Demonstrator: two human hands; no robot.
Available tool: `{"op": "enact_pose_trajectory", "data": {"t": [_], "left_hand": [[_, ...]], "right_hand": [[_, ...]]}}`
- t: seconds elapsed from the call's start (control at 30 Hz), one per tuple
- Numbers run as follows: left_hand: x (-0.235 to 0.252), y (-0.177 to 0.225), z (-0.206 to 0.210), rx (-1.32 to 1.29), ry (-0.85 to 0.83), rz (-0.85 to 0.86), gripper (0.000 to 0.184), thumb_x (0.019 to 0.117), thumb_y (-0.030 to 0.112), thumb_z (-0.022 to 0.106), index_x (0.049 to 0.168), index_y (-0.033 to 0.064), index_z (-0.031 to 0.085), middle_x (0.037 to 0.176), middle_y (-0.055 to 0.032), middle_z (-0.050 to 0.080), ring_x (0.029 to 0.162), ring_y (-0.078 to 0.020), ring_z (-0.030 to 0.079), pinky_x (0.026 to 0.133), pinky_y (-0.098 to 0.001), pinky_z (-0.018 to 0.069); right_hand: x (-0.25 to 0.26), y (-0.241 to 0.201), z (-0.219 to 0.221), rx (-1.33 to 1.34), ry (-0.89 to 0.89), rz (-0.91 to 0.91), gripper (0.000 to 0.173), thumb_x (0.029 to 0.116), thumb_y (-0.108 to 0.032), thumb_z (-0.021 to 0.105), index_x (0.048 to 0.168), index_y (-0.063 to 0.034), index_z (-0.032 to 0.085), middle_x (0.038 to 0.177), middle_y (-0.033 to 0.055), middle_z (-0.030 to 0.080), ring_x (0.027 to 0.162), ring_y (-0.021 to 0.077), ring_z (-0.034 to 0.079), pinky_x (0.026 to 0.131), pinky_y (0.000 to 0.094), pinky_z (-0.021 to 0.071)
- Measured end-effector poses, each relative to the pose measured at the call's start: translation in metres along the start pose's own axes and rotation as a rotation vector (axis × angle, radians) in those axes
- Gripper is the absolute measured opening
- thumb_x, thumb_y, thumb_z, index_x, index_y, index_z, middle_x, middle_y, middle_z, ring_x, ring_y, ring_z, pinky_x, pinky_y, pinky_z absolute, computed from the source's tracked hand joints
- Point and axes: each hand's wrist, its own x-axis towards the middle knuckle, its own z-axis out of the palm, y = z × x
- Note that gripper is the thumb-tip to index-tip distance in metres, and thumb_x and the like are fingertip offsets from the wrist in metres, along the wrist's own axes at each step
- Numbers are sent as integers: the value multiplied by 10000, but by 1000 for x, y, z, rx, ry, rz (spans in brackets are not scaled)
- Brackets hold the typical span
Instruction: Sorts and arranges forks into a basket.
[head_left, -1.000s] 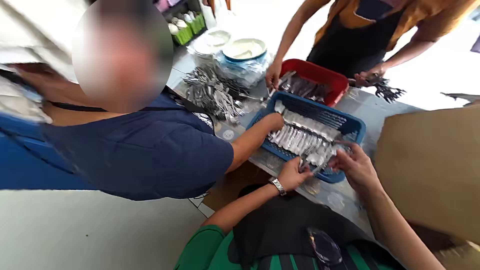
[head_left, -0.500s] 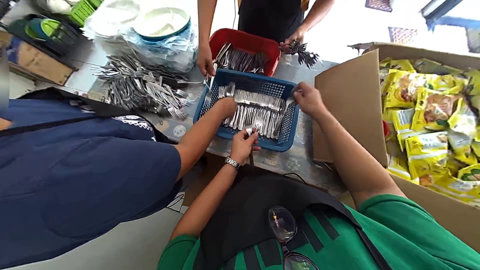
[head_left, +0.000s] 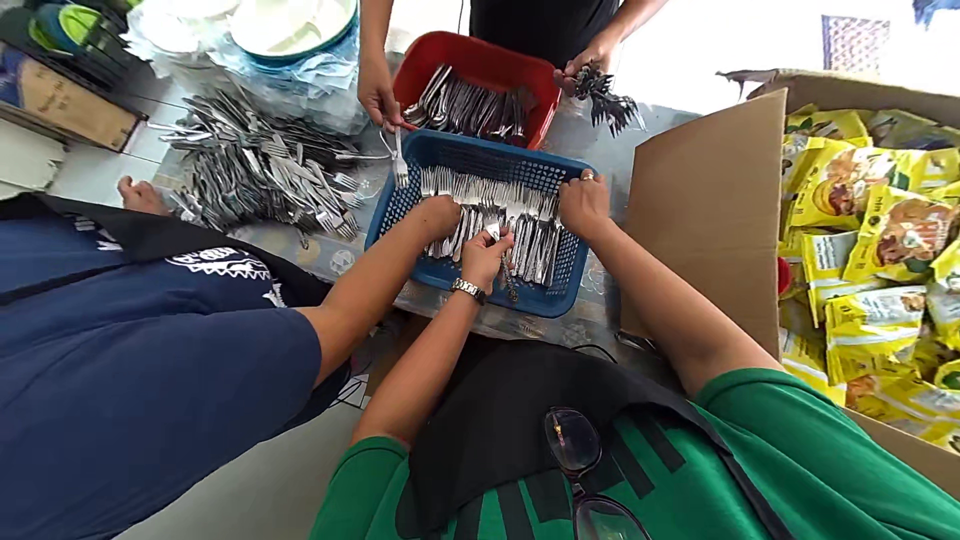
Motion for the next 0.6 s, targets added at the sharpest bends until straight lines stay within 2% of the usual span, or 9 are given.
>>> {"op": "enact_pose_trajectory", "data": {"t": [0.07, 0.17, 0.23, 0.27, 0.33, 0.4, 0.5, 0.6], "left_hand": [[11, -1, 4, 23, -27, -55, 243, 1035, 80, 601, 1258, -16, 606, 1045, -127, 646, 788, -158, 625, 664, -323, 551], [32, -5, 9, 64, -65, -101, 258, 1028, 66, 605, 1270, -22, 603, 1088, -150, 650, 793, -177, 630, 675, -341, 554], [44, -9, 13, 86, -98, -135, 273, 1021, 68, 622, 1280, -16, 605, 1124, -157, 648, 823, -189, 632, 699, -355, 557], [49, -11, 15, 97, -119, -142, 284, 1016, 69, 631, 1285, -16, 605, 1140, -164, 649, 841, -196, 636, 716, -365, 563], [55, -14, 20, 128, -168, -142, 281, 1013, 77, 638, 1274, -23, 605, 1134, -161, 652, 846, -190, 637, 724, -363, 562], [59, -16, 24, 127, -200, -135, 267, 1010, 74, 642, 1256, -26, 618, 1095, -160, 664, 811, -187, 642, 692, -363, 565], [63, -15, 25, 124, -254, -141, 272, 1021, 91, 629, 1271, -15, 617, 1066, -142, 668, 802, -177, 633, 687, -353, 556], [70, -15, 19, 108, -257, -165, 270, 1082, 120, 510, 1300, -24, 578, 1087, -123, 664, 827, -148, 627, 743, -335, 540]], "right_hand": [[1, -2, 3, -43, -8, 9, 237, 937, 39, 592, 1139, 141, 660, 1201, 310, 659, 1283, 482, 533, 1051, 621, 382], [2, -3, 5, -7, 49, 13, 252, 922, 75, 595, 1157, 152, 642, 1224, 334, 634, 1274, 503, 530, 1048, 632, 385], [-1, -2, 4, 175, 110, 32, 258, 960, 18, 584, 1186, 125, 644, 1244, 335, 624, 1277, 518, 529, 1050, 655, 398], [-4, -3, 2, 305, 125, 46, 273, 1003, -65, 579, 1214, 92, 654, 1250, 313, 639, 1270, 504, 546, 1051, 655, 412], [-8, -3, 0, 570, 68, 41, 356, 1075, -184, 524, 1347, 25, 617, 1287, 263, 658, 1256, 447, 597, 1061, 634, 445], [-7, 0, 3, 757, 23, 36, 376, 1084, -172, 519, 1415, 0, 561, 1207, 242, 690, 1120, 396, 673, 1005, 584, 501], [-5, 6, 0, 829, 76, 86, 298, 1053, -89, 548, 1312, 47, 604, 1140, 253, 695, 1038, 377, 690, 964, 550, 525], [-5, 10, -10, 807, 116, 111, 239, 1060, -91, 533, 1198, 69, 643, 1087, 248, 690, 999, 362, 683, 936, 548, 520]]}}
